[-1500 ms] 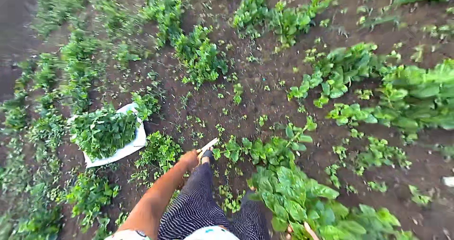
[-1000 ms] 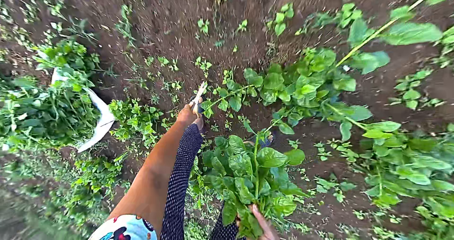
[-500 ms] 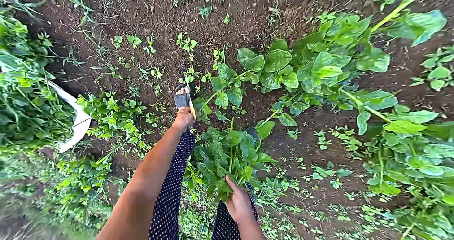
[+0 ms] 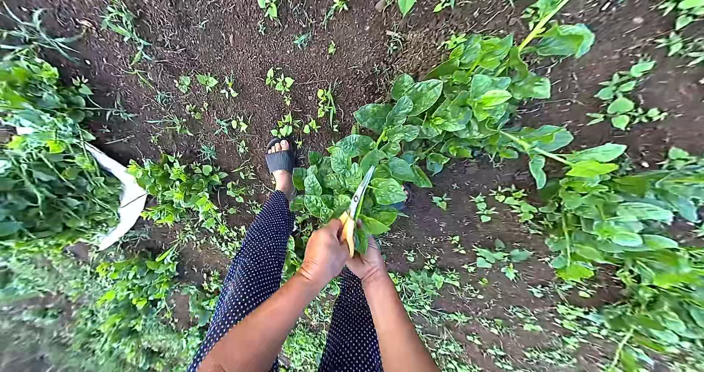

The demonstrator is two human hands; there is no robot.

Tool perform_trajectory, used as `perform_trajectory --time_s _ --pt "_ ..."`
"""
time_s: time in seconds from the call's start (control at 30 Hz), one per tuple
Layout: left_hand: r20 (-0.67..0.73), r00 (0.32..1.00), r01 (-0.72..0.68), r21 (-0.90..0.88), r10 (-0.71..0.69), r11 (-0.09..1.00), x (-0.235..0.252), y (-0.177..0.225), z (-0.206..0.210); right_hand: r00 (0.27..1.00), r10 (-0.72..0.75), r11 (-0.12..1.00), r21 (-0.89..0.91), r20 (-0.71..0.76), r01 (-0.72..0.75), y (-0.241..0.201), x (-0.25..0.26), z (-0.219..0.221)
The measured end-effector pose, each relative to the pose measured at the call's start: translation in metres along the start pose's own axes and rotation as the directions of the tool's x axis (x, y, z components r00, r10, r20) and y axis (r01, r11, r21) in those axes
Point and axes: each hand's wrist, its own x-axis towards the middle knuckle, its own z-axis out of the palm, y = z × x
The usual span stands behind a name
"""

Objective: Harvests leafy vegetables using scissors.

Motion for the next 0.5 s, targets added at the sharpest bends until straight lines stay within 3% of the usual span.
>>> perform_trajectory --time_s 0.2,0.37,0.5 --pt "-0.061 0.998 0.021 0.016 -0.020 1.000 -0.002 -0.010 0.009 0.994 0.039 0.999 -0.010 0.100 -0.038 -0.003 0.002 -0.007" --pt "-0.203 0.979 0.023 0.053 -0.012 0.998 -0.001 -0.010 0.009 0.995 0.080 0.994 -0.083 0.064 -0.074 -0.003 0.007 0.006" --pt "-0.287 0.957 0.010 0.147 0.033 0.989 -0.001 -0.010 0.014 0.978 0.099 0.995 -0.016 0.182 -0.097 0.003 0.018 0.002"
